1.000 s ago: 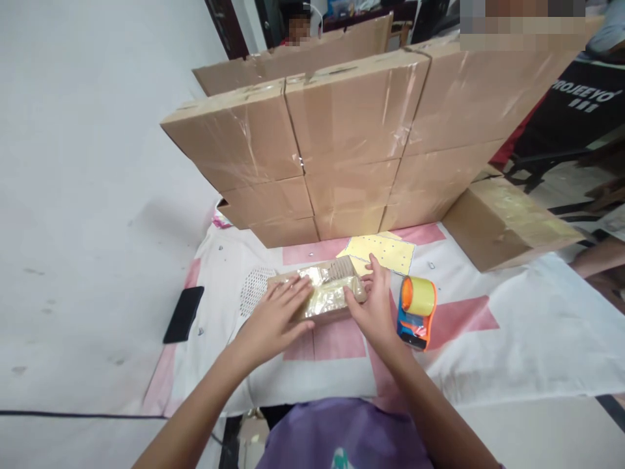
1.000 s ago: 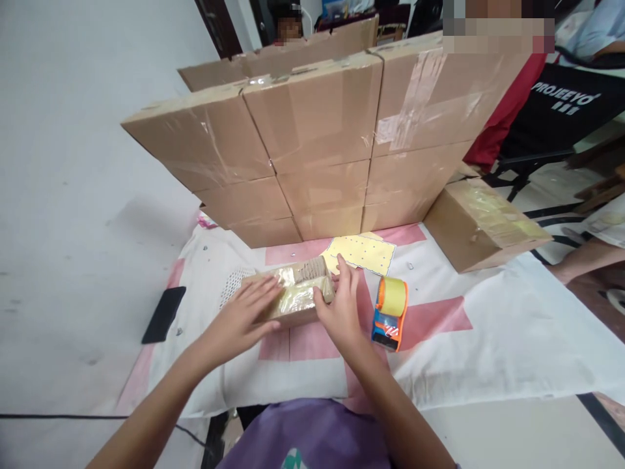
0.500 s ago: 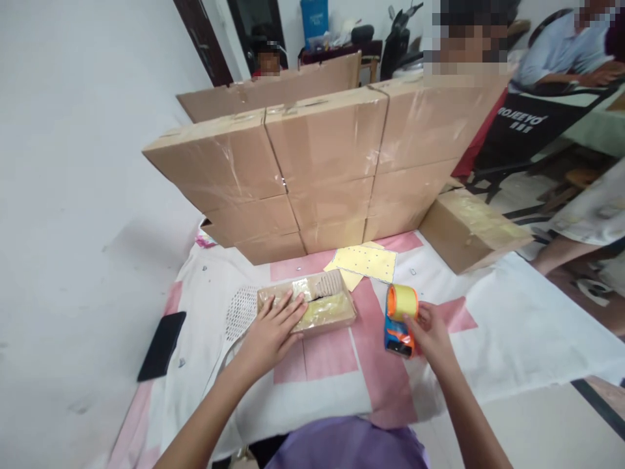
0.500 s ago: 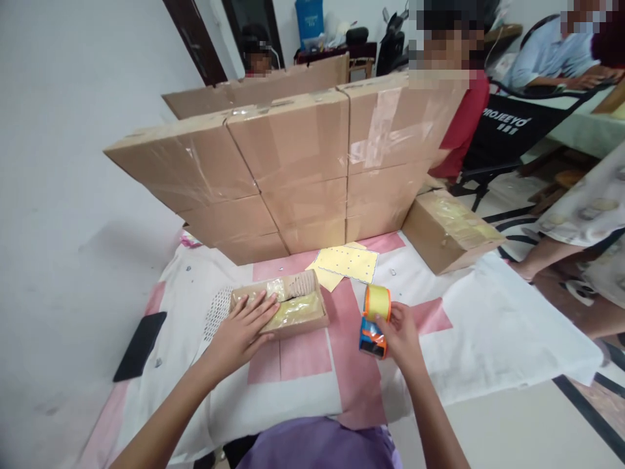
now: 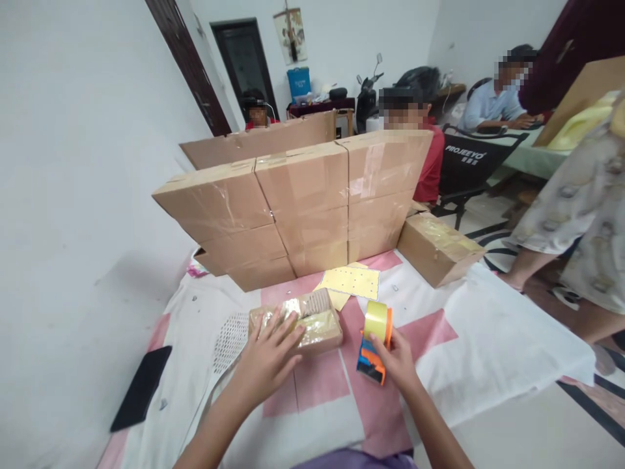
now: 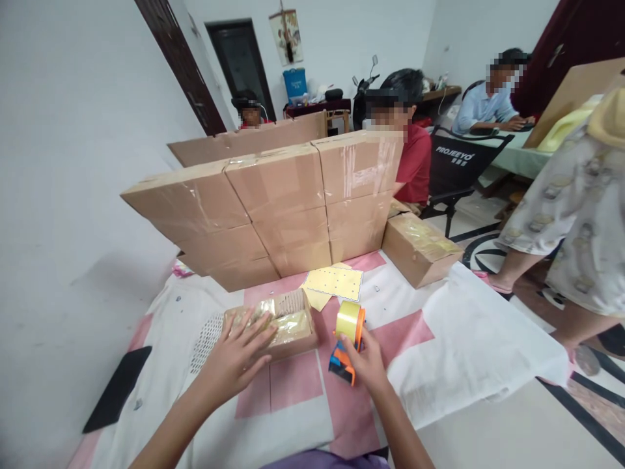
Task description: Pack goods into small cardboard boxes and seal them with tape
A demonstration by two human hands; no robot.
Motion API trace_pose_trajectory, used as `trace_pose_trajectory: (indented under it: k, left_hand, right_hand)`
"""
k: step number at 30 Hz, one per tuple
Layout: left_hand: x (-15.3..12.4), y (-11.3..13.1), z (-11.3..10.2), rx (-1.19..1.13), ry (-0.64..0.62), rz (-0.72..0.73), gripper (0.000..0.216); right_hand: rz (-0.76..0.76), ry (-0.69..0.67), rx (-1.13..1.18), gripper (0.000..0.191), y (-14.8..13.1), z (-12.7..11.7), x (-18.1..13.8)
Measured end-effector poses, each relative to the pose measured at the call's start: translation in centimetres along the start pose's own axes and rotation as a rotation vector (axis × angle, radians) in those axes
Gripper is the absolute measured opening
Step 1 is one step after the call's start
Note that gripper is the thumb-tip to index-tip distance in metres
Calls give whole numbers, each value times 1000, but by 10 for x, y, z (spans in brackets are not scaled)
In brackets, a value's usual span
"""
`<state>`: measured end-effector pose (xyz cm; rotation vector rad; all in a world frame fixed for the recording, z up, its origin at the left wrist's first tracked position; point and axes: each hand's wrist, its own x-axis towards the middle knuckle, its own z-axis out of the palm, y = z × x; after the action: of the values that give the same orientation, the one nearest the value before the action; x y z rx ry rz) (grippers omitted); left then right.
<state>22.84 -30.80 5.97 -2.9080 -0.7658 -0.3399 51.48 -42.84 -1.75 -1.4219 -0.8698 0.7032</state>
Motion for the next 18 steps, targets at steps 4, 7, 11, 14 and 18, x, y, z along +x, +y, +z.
trace_pose_trajectory:
  k: [4, 7, 11, 14, 18]
  left_hand:
    - [10, 51, 4, -260, 163, -92, 38]
    - [21, 82, 9, -538, 175, -149, 61]
    - [36, 90, 7, -809, 60, -120, 83]
    - [45, 86, 3, -921, -93, -84, 81]
    - [50, 92, 5, -1001, -145, -134, 79]
  right_hand:
    - [-31, 96, 45, 35, -16, 11, -22]
    - [-132, 1, 11, 31, -30, 14, -34]
    - [-206, -122, -28, 35, -42, 13, -45]
    - [-164, -128, 0, 36, -39, 13, -54]
    - [-55, -65, 59, 42, -23, 13, -62]
